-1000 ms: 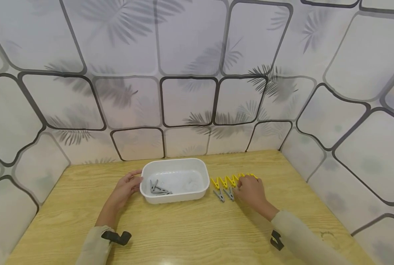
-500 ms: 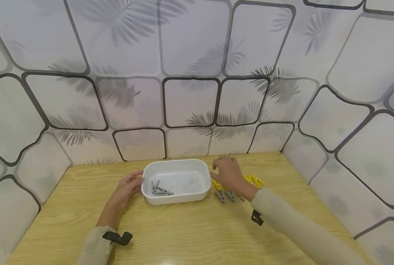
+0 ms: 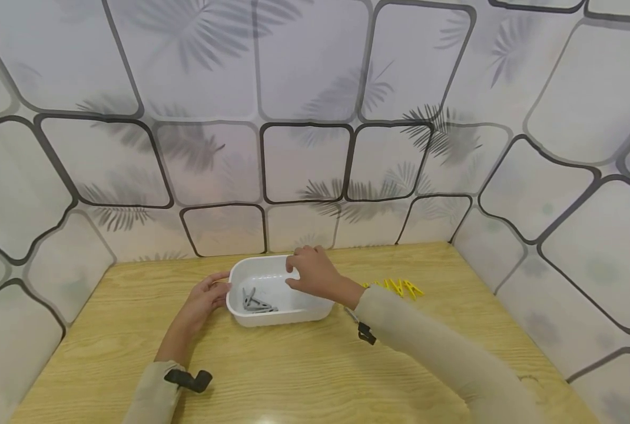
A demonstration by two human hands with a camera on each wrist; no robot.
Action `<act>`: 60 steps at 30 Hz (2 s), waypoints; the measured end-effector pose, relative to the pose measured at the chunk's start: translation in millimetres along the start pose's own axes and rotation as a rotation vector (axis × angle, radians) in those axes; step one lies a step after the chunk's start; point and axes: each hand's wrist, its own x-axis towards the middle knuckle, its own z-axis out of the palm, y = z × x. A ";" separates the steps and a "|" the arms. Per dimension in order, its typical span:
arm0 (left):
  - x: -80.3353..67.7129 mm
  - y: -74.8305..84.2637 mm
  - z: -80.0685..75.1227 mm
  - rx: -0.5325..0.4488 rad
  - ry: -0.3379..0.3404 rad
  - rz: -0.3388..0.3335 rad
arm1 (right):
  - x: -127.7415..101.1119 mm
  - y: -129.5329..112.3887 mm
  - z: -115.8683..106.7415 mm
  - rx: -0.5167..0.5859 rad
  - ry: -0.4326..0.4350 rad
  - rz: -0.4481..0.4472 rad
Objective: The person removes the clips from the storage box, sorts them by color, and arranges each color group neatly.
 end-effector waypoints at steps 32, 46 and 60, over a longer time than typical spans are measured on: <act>-2.3 -2.4 4.2 -0.029 0.007 -0.012 | 58.9 -19.8 65.4 0.075 -0.452 0.069; 0.3 -0.4 0.5 -0.023 -0.005 -0.002 | 69.7 -25.9 69.7 0.071 -0.473 0.057; 1.2 -2.9 2.0 -0.025 0.004 0.008 | 68.1 -30.1 75.2 -0.017 -0.470 0.077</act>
